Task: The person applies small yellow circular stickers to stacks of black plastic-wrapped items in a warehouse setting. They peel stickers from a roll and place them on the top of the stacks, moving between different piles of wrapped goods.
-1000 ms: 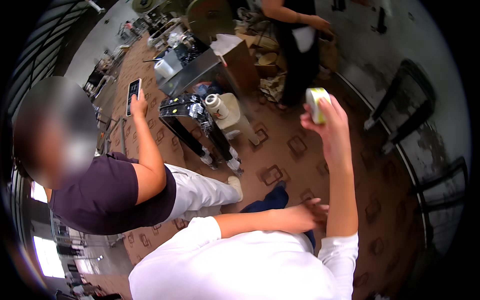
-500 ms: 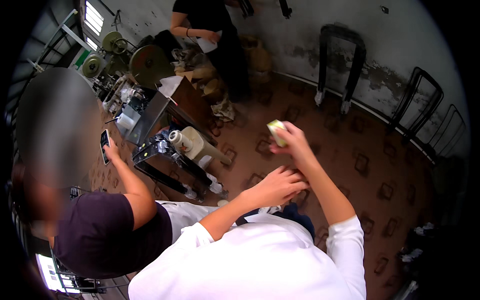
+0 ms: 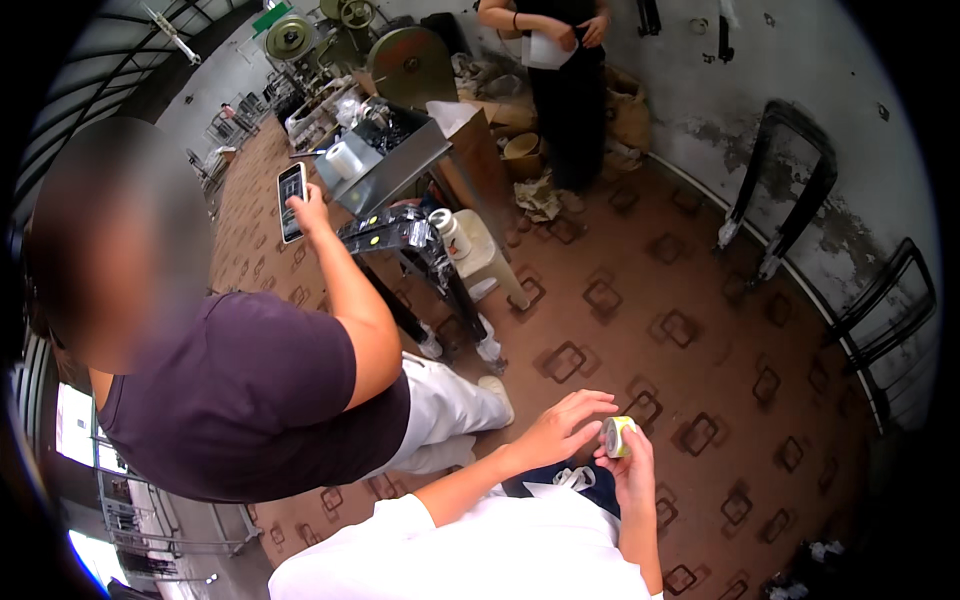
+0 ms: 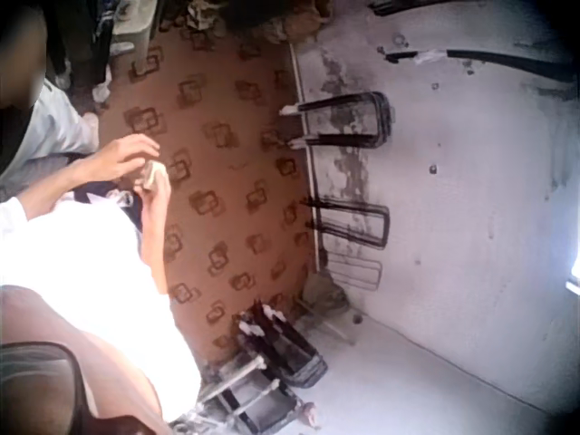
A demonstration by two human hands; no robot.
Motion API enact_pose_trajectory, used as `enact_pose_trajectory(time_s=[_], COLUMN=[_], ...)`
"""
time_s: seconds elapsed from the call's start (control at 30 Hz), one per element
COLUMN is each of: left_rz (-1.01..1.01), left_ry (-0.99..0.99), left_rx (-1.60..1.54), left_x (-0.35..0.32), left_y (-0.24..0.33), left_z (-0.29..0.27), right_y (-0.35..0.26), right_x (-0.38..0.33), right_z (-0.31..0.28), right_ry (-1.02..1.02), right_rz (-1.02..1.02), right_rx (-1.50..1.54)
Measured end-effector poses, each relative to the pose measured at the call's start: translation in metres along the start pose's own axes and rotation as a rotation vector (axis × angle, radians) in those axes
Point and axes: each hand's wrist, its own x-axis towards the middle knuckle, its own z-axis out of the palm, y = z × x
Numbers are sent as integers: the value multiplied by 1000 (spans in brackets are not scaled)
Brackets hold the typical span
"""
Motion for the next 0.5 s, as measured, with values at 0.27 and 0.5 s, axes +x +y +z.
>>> enact_pose_trajectory(time_s=[0.27, 0.5], left_rz=[-109, -200], left_ry=[-50, -12], left_rx=[17, 28], left_x=[-36, -24], left_y=[-9, -14], left_z=[-19, -24], right_y=[21, 3], right_x=[3, 10], right_z=[38, 46], right_ry=[-159, -168], right_rz=[46, 21], right_rx=[-107, -169])
